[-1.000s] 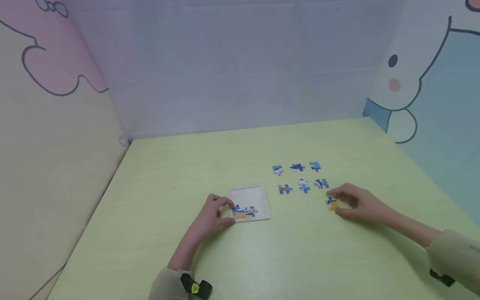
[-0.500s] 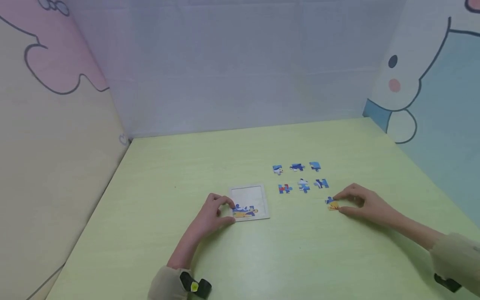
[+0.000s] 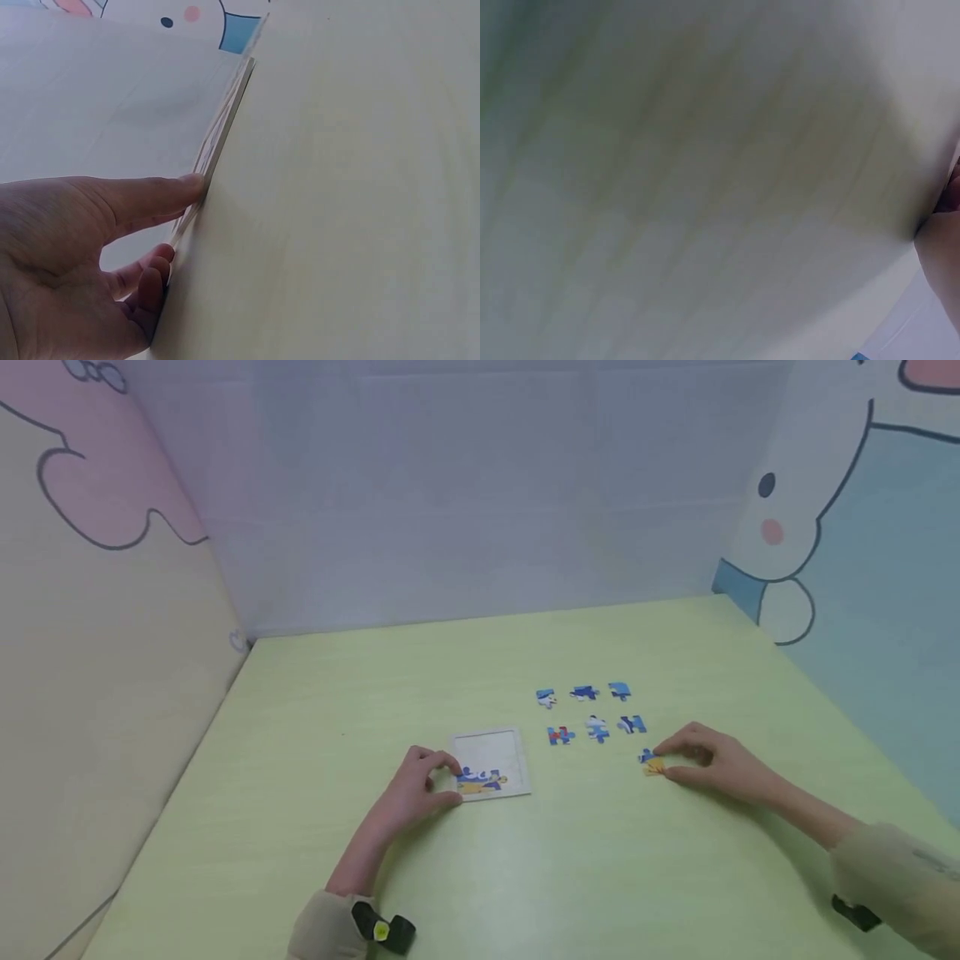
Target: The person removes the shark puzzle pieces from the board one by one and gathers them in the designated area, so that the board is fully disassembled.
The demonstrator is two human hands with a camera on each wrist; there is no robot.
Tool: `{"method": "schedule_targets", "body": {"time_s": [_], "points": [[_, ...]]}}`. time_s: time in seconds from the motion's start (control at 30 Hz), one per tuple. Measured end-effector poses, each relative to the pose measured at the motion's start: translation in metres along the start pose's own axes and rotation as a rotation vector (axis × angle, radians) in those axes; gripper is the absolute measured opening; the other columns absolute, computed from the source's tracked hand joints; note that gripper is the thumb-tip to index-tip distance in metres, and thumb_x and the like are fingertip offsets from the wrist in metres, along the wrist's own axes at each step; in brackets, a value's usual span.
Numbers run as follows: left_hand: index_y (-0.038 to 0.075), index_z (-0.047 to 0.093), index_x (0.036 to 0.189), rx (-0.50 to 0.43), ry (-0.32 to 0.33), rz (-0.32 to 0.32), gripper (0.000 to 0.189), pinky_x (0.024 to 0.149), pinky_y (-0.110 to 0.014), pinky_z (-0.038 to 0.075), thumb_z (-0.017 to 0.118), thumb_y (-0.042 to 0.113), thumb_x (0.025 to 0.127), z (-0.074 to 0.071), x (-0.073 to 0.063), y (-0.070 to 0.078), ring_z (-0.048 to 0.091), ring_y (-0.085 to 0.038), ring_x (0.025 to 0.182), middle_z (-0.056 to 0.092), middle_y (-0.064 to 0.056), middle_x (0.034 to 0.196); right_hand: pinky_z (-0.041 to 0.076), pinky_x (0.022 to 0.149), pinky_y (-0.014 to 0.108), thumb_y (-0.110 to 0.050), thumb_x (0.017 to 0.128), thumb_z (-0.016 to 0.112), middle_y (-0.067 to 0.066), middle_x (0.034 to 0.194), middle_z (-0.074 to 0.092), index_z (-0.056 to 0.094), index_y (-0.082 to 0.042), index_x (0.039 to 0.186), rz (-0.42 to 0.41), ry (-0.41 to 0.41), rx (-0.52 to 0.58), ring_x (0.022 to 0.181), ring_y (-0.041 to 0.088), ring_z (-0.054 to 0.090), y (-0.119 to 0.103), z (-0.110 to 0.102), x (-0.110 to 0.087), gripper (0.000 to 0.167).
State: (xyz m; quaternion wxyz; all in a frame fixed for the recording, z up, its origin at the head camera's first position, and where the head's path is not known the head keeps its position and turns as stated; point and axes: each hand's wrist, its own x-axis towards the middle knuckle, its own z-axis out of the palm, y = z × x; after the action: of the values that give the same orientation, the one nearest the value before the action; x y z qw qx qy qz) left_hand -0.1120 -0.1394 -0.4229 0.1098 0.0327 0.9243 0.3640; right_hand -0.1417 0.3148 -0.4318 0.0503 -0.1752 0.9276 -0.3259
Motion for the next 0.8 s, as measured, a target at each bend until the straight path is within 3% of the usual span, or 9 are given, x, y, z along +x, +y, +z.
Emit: {"method": "schedule_targets", "body": {"time_s": [0.6,0.8], "points": [[0.022,0.067,0.105,-0.027,-0.006,0.010,0.027,0.080,-0.034,0.043,0.080,0.016,0.082,0.0004,-0.0006,0.0010,0.048,-0.024,0.097,0.046,-0.011,0.120,0.039,0.071,0.020,-0.032,0.085,0.077,-0.003,0.103,0.063,0.074,-0.024,0.110,0.018,0.009,-0.002,0.085,0.007,0.046,-0.0008,0.0004,-0.0010,0.026],[0.023,0.067,0.106,-0.028,-0.001,0.004,0.027,0.080,-0.033,0.042,0.079,0.016,0.082,-0.0009,-0.0003,0.0016,0.048,-0.023,0.097,0.046,-0.010,0.118,0.043,0.075,0.020,-0.036,0.087,0.075,0.003,0.116,0.064,0.068,-0.021,0.123,0.081,-0.036,0.023,0.091,0.006,0.051,-0.0015,-0.0058,0.0026,0.040]]}}
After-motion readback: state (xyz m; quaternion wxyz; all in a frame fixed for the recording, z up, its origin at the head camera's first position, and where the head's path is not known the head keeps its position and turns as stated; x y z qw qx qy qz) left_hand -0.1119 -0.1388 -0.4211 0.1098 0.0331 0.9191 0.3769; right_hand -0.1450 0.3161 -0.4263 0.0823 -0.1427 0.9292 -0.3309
